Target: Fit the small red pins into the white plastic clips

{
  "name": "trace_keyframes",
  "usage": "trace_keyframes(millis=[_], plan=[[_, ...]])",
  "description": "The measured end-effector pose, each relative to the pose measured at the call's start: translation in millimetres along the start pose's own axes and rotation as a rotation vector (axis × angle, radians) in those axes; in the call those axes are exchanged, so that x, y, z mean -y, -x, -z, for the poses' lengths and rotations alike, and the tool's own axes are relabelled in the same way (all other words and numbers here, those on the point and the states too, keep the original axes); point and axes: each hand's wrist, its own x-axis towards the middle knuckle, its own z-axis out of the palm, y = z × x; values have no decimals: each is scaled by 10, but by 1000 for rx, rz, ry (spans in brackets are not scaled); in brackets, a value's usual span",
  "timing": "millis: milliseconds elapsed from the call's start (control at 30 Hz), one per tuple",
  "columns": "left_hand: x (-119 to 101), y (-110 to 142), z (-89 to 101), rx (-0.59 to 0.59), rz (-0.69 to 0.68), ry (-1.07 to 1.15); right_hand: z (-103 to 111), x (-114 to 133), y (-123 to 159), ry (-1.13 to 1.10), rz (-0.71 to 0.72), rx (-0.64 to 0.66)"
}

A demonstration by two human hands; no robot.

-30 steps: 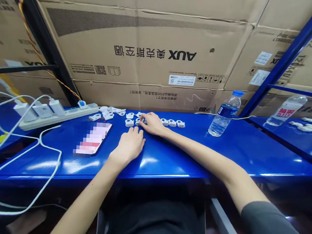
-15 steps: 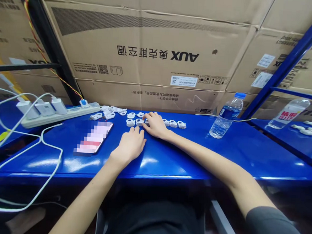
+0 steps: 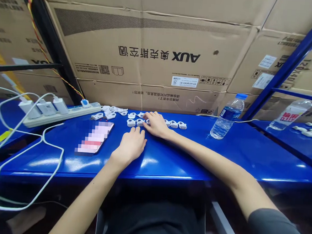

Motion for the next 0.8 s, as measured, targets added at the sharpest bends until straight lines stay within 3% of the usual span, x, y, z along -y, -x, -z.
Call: trace_keyframes(millis=[267,433,633,800], plan=[[-27,18,42,20,10,-26,-105,143,-454,84,236,182],[-35,18,64,54,19,-38,-171,131,-540,65,273,147],[-15,3,48,46,-8,-20,204,-1,-353,-17,321,-40],[-48,-8,-5,-51,-205,119,544,-260,86,5,297,-106]])
